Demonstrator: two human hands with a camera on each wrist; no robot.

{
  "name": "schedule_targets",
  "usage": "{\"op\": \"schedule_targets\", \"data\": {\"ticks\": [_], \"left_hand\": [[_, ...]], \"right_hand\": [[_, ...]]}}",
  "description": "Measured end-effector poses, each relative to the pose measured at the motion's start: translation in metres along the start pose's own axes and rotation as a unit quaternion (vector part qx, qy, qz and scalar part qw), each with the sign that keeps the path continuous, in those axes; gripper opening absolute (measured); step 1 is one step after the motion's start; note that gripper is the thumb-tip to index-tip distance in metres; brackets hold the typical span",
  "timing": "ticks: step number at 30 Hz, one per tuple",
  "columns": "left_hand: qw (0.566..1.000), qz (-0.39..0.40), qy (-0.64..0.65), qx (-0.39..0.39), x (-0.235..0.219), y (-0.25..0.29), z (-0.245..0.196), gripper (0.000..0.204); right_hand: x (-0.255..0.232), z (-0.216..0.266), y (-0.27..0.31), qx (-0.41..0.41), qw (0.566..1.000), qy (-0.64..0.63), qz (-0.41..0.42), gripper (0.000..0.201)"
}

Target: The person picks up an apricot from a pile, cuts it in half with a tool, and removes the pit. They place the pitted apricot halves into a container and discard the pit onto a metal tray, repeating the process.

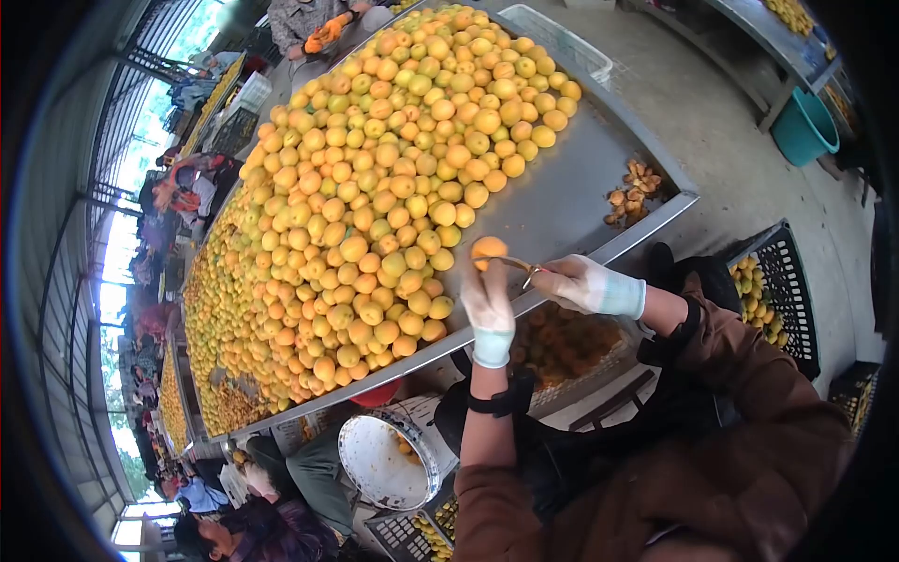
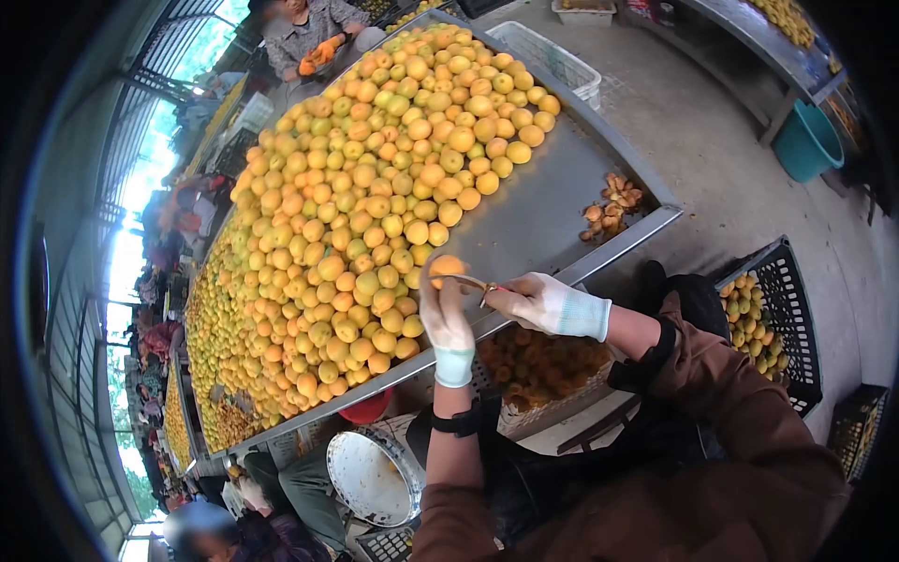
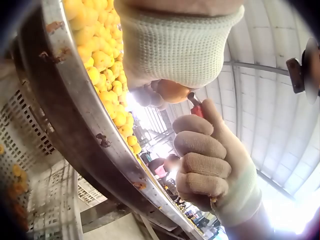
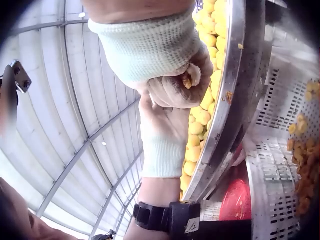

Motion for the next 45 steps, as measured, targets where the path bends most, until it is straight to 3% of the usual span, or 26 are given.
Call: {"op": "schedule_targets", "data": {"ticks": [2,4,5,7,9,11,13,15,19,21,22,25,26,27,28,29,31,32,37,39,40,41,43,44,45], "left_hand": [[0.999,-0.054,0.000,0.000,-0.003,-0.004,-0.003,0.041],[0.995,-0.095,-0.029,0.015,-0.006,-0.006,-0.004,0.042],[0.995,-0.090,-0.026,0.015,-0.007,-0.005,-0.003,0.042],[0.996,-0.061,-0.060,0.036,-0.003,-0.002,0.002,0.042],[0.996,-0.048,-0.057,0.041,0.007,0.006,0.005,0.047],[0.992,0.035,-0.099,0.071,0.019,0.011,-0.004,0.051],[0.991,0.066,-0.099,0.069,0.026,0.013,-0.007,0.053],[0.971,0.093,-0.183,0.119,0.027,0.015,-0.007,0.053],[0.967,0.103,-0.185,0.142,0.029,0.015,-0.011,0.049],[0.960,0.100,-0.188,0.179,0.031,0.015,-0.010,0.041],[0.961,0.101,-0.187,0.178,0.033,0.017,-0.009,0.041],[0.973,0.049,-0.171,0.149,0.035,0.023,-0.007,0.035],[0.997,0.009,-0.078,0.003,0.032,0.026,-0.005,0.036],[0.989,-0.032,0.019,-0.142,0.031,0.029,-0.002,0.039],[0.973,-0.098,0.160,-0.138,0.036,0.024,0.000,0.042],[0.973,-0.098,0.159,-0.139,0.038,0.021,-0.002,0.042],[0.892,-0.209,0.348,-0.197,0.038,0.018,-0.007,0.043],[0.882,-0.191,0.379,-0.205,0.034,0.020,-0.001,0.042],[0.847,-0.191,0.446,-0.218,0.006,0.007,0.011,0.033],[0.855,-0.177,0.452,-0.182,-0.003,0.003,0.008,0.038],[0.850,-0.238,0.423,-0.205,-0.001,0.002,0.001,0.044],[0.850,-0.240,0.422,-0.203,-0.002,0.002,0.000,0.044],[0.869,-0.211,0.410,-0.180,-0.002,0.002,0.000,0.050],[0.868,-0.212,0.410,-0.180,-0.004,0.003,0.004,0.050],[0.871,-0.165,0.433,-0.163,-0.007,0.006,0.011,0.050]], "right_hand": [[-0.012,0.002,0.000,0.002,0.998,0.062,-0.015,0.033],[-0.023,0.000,-0.003,-0.164,0.969,0.178,-0.045,0.034],[-0.025,0.003,-0.002,-0.164,0.970,0.175,-0.050,0.034],[-0.028,0.008,0.000,-0.009,0.994,-0.018,-0.111,0.031],[-0.025,0.007,-0.002,-0.048,0.988,-0.026,-0.148,0.032],[-0.020,0.007,-0.004,-0.157,0.976,-0.018,-0.152,0.034],[-0.017,0.008,-0.006,-0.150,0.979,0.014,-0.138,0.038],[-0.019,0.007,-0.004,-0.123,0.985,0.004,-0.124,0.038],[-0.013,0.003,-0.005,-0.131,0.981,-0.018,-0.139,0.032],[-0.010,-0.001,-0.005,-0.171,0.963,0.073,-0.194,0.023],[-0.006,-0.003,-0.002,-0.247,0.933,0.154,-0.210,0.018],[-0.003,-0.009,-0.006,-0.216,0.934,0.178,-0.220,0.016],[-0.001,-0.009,-0.006,-0.215,0.935,0.178,-0.219,0.016],[0.001,-0.007,-0.005,-0.225,0.949,0.102,-0.198,0.022],[0.002,-0.005,-0.004,-0.233,0.956,0.025,-0.176,0.030],[0.000,-0.003,-0.002,-0.233,0.956,0.025,-0.175,0.030],[-0.006,-0.005,-0.003,-0.042,0.984,-0.161,-0.060,0.028],[-0.003,-0.008,-0.009,-0.077,0.978,-0.184,-0.063,0.029],[-0.008,0.004,0.003,-0.044,0.965,-0.259,-0.003,0.028],[-0.010,0.009,0.004,-0.097,0.995,-0.005,-0.035,0.029],[-0.011,0.009,0.002,-0.120,0.990,0.073,-0.026,0.028],[-0.011,0.009,0.002,-0.121,0.990,0.074,-0.024,0.028],[-0.012,0.006,0.003,-0.096,0.967,0.224,-0.066,0.027],[-0.013,0.007,0.002,-0.153,0.957,0.226,-0.098,0.028],[-0.015,0.005,0.000,-0.153,0.957,0.227,-0.098,0.028]]}}
Point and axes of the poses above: each hand's wrist, its own y-axis away from the middle knuckle, its own x-axis out of the palm, z = x × y, the point moved 1 cm from there along -y, towards the middle knuckle, and after that the axes turned 14 degrees about x, right-handed, at the moved point
